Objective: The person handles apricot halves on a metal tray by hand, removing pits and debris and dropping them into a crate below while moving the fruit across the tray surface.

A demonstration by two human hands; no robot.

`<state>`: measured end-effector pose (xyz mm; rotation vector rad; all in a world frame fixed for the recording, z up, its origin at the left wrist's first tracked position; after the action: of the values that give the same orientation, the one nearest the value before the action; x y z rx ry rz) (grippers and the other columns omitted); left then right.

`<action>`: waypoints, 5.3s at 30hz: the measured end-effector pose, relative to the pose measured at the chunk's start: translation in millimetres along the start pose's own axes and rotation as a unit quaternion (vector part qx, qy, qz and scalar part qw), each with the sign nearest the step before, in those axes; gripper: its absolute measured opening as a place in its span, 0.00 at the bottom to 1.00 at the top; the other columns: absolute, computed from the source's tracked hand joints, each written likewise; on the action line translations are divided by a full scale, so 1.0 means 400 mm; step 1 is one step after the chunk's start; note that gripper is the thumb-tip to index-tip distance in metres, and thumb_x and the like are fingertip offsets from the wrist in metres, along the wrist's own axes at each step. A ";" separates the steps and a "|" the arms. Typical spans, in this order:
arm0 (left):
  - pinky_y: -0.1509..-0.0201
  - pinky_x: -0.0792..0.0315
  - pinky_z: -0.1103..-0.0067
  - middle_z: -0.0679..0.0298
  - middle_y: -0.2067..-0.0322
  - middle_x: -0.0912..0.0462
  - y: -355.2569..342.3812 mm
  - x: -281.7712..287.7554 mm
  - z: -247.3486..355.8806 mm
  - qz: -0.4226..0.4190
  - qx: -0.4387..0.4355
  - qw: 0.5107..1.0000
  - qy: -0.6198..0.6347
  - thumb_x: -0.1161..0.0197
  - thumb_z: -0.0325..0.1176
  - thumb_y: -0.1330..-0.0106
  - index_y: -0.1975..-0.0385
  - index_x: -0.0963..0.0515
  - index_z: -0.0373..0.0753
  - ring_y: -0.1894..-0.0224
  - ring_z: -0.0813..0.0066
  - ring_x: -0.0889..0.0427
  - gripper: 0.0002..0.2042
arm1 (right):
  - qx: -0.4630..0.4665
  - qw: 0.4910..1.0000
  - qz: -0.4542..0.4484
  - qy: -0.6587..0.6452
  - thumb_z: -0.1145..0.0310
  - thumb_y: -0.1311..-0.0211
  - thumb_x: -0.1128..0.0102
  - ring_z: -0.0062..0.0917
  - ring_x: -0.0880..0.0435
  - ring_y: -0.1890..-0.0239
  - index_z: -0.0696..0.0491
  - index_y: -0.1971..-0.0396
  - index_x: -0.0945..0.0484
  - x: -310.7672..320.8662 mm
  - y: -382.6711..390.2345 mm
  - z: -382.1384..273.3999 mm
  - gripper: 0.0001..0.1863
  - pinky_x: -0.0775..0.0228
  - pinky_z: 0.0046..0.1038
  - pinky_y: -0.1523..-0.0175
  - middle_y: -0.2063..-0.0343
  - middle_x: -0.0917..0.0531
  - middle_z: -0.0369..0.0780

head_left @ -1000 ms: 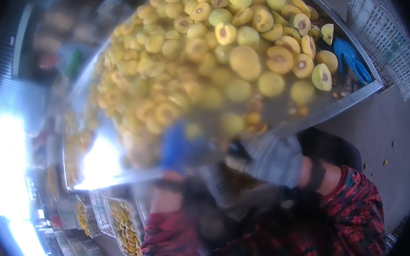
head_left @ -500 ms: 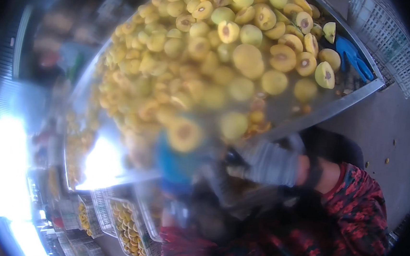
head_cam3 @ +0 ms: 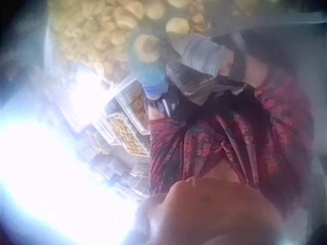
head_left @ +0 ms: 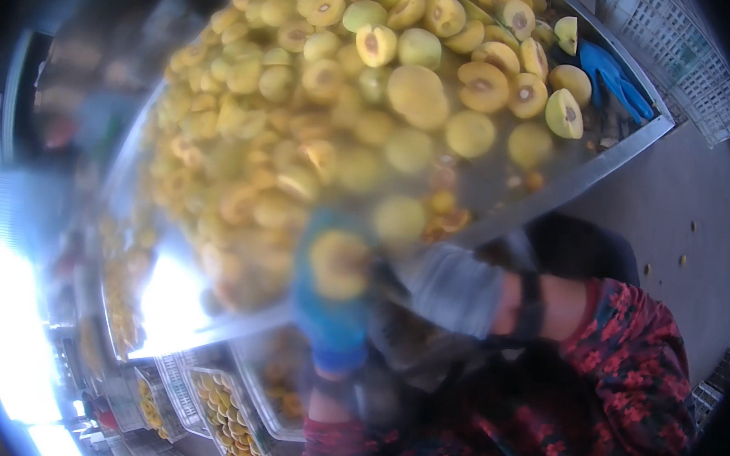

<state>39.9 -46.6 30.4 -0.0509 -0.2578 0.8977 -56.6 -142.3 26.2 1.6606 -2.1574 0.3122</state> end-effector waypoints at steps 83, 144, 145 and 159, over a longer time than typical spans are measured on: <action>0.49 0.23 0.63 0.54 0.57 0.21 0.031 0.121 -0.093 0.093 0.157 0.939 0.291 0.47 0.49 0.29 0.47 0.29 0.31 0.55 0.59 0.20 0.25 | 0.108 0.980 -0.122 0.111 0.57 0.48 0.39 0.41 0.16 0.67 0.52 0.76 0.18 -0.119 0.076 0.076 0.13 0.24 0.38 0.66 0.71 0.16 0.44; 0.44 0.28 0.73 0.63 0.58 0.22 0.020 0.006 -0.060 -0.019 -0.092 0.990 -0.102 0.53 0.43 0.25 0.54 0.27 0.37 0.54 0.69 0.22 0.15 | 0.263 0.949 0.147 0.089 0.63 0.41 0.44 0.38 0.17 0.65 0.52 0.58 0.26 0.016 -0.017 -0.057 0.13 0.25 0.36 0.61 0.67 0.20 0.43; 0.44 0.28 0.73 0.63 0.58 0.22 0.019 0.024 -0.064 0.010 -0.070 0.992 -0.102 0.52 0.43 0.25 0.54 0.27 0.36 0.54 0.69 0.22 0.16 | 0.249 0.955 0.137 0.085 0.63 0.41 0.43 0.38 0.17 0.65 0.52 0.58 0.26 0.010 -0.018 -0.053 0.14 0.25 0.36 0.61 0.67 0.20 0.43; 0.38 0.31 0.69 0.59 0.51 0.21 0.029 -0.005 -0.069 -0.025 -0.023 0.996 -0.084 0.52 0.44 0.26 0.48 0.28 0.37 0.46 0.66 0.24 0.18 | 0.241 0.953 0.166 0.074 0.67 0.46 0.39 0.41 0.18 0.60 0.56 0.54 0.30 -0.012 -0.057 -0.024 0.20 0.25 0.37 0.56 0.63 0.21 0.47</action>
<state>36.7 -39.2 1.6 -0.0116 -0.4342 0.8465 -31.8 -140.5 31.4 1.4242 -2.3616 1.1017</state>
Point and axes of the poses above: each hand's wrist, its own y-axis away from the middle knuckle, its own x-axis out of the back of the hand, z = x × y, the point moved 7 cm from there along -y, towards the middle knuckle
